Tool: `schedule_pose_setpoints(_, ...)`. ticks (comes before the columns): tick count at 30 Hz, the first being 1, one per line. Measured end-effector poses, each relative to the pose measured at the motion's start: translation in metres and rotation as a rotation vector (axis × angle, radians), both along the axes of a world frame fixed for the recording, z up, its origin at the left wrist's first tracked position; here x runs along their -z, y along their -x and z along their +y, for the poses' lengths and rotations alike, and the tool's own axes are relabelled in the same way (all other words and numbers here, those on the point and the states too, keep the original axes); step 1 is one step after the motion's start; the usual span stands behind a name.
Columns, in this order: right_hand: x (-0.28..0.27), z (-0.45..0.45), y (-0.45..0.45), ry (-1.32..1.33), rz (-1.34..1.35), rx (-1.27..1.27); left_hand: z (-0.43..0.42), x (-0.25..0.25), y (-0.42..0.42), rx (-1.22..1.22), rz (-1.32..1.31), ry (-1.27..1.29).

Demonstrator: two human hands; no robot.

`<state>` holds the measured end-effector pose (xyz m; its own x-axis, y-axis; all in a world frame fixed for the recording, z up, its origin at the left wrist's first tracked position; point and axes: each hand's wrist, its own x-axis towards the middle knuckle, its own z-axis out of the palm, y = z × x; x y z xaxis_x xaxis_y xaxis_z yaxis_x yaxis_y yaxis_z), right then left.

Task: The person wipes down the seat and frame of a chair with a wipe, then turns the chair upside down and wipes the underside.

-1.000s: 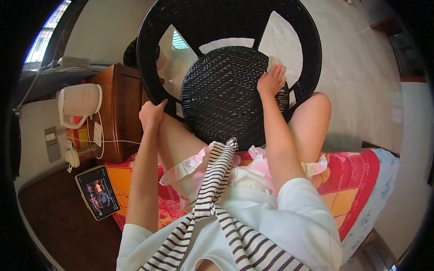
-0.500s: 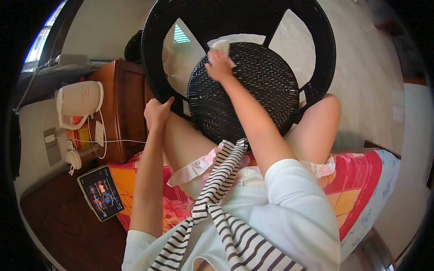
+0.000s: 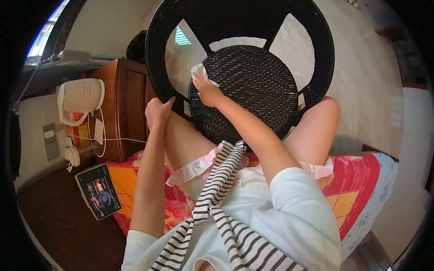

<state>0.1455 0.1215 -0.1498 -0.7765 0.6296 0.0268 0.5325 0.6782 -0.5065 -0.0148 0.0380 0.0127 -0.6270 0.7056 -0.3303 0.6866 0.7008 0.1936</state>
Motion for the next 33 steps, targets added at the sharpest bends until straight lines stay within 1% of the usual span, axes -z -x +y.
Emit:
schedule_pose_setpoints(2, -0.003, -0.008, -0.014, 0.071, 0.041, 0.003, 0.000, 0.003, 0.001, 0.000, 0.002, 0.002)
schedule_pose_setpoints(5, -0.053, -0.018, -0.025, 0.513, -0.069, 0.230, 0.000, 0.001, -0.001, -0.014, 0.009, -0.002)
schedule_pose_setpoints(8, -0.045, -0.030, -0.035, 0.479, -0.043, 0.257, -0.001, 0.008, 0.001, -0.018, 0.027, -0.022)
schedule_pose_setpoints(11, -0.029, -0.054, -0.035, 0.109, -0.142, 0.103, -0.001, 0.015, 0.004, -0.007, 0.037, -0.041)
schedule_pose_setpoints(15, -0.013, -0.064, -0.026, 0.034, -0.085, 0.260, 0.001, 0.015, 0.005, 0.019, 0.062, 0.006)
schedule_pose_setpoints(17, -0.006, -0.062, -0.023, -0.042, -0.089, 0.312, 0.000, 0.013, 0.003, 0.023, 0.058, -0.037)
schedule_pose_setpoints(21, 0.002, -0.043, -0.008, 0.015, -0.104, 0.426, -0.001, 0.007, 0.000, 0.033, 0.050, -0.052)
schedule_pose_setpoints(24, 0.002, -0.035, -0.010, -0.145, -0.233, 0.389, 0.001, 0.003, -0.001, 0.019, 0.019, 0.014)
schedule_pose_setpoints(25, 0.004, -0.028, -0.010, -0.173, -0.229, 0.406, 0.002, 0.005, 0.000, 0.027, 0.035, 0.010)
schedule_pose_setpoints(27, 0.029, -0.006, -0.012, -0.222, -0.217, 0.434, 0.001, 0.011, 0.003, 0.038, 0.069, 0.009)
schedule_pose_setpoints(28, 0.032, 0.008, -0.015, -0.166, -0.154, 0.462, 0.000, 0.011, 0.003, 0.036, 0.048, -0.002)
schedule_pose_setpoints(29, 0.032, 0.027, -0.024, -0.249, -0.194, 0.416, -0.001, 0.010, 0.002, 0.032, 0.029, -0.014)
schedule_pose_setpoints(30, 0.039, 0.047, -0.032, -0.125, -0.023, 0.528, -0.001, 0.007, 0.001, 0.029, 0.012, -0.029)
schedule_pose_setpoints(31, 0.040, 0.067, -0.043, -0.166, -0.116, 0.510, -0.003, 0.003, -0.002, 0.010, -0.004, -0.055)
schedule_pose_setpoints(32, 0.013, 0.080, -0.056, -0.050, -0.186, 0.513, -0.002, 0.000, -0.002, 0.004, -0.005, -0.052)
schedule_pose_setpoints(33, 0.020, 0.094, -0.071, -0.111, -0.203, 0.523, -0.002, -0.002, -0.004, -0.001, -0.010, -0.046)
